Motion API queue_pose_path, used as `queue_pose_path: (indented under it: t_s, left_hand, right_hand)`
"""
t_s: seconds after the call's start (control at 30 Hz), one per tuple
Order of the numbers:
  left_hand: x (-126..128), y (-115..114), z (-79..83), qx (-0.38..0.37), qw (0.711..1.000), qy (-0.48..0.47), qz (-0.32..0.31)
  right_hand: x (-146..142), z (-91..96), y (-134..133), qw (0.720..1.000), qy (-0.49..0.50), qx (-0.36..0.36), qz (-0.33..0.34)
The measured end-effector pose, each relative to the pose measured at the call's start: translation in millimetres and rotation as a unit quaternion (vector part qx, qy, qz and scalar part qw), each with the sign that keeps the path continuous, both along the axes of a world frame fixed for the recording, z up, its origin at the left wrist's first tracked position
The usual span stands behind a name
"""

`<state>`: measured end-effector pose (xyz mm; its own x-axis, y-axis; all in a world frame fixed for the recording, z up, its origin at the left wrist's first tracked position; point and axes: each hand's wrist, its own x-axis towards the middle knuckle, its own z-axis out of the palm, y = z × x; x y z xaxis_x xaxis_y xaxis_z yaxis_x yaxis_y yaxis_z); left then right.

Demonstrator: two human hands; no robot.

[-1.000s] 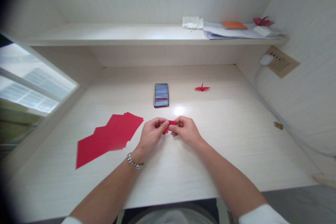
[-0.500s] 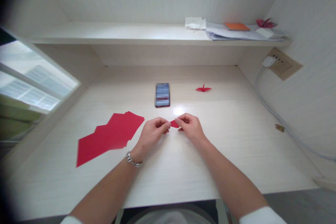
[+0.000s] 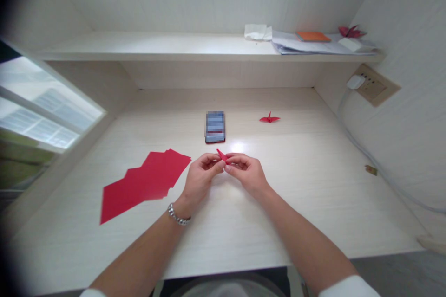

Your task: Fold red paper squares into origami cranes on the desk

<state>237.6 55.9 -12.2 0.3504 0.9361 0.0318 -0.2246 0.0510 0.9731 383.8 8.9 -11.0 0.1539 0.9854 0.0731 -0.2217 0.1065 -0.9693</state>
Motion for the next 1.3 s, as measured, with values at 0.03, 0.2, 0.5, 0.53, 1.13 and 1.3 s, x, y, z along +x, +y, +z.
queue_pose_path:
  t_s: [0.03,0.2,0.5,0.53,1.13,1.3]
  left_hand:
    - [0,0,0.1,-0.001,1.000,-0.008,-0.005]
    - [-2,1,-0.2,0.005,1.000,0.004,-0.019]
    - [-5,2,3.1,0.031,0.999,0.026,-0.015]
    - [-5,2,3.4,0.030,0.999,0.029,-0.017]
    - [-5,0,8.8,0.058,0.995,0.078,0.009]
    - [-4,-2,12.4,0.084,0.990,0.110,0.003]
  right_hand:
    - [1,0.4,0,1.000,-0.008,0.006,0.001]
    - [4,0.0,0,0.999,-0.044,0.015,0.002]
    - [4,-1.6,1,0.999,-0.043,-0.007,0.007]
    - [4,-1.1,1,0.999,-0.042,-0.013,0.007]
    - [5,2.6,1,0.998,-0.010,-0.065,-0.011]
    - [4,4.8,0,0.997,-0.025,-0.067,-0.019]
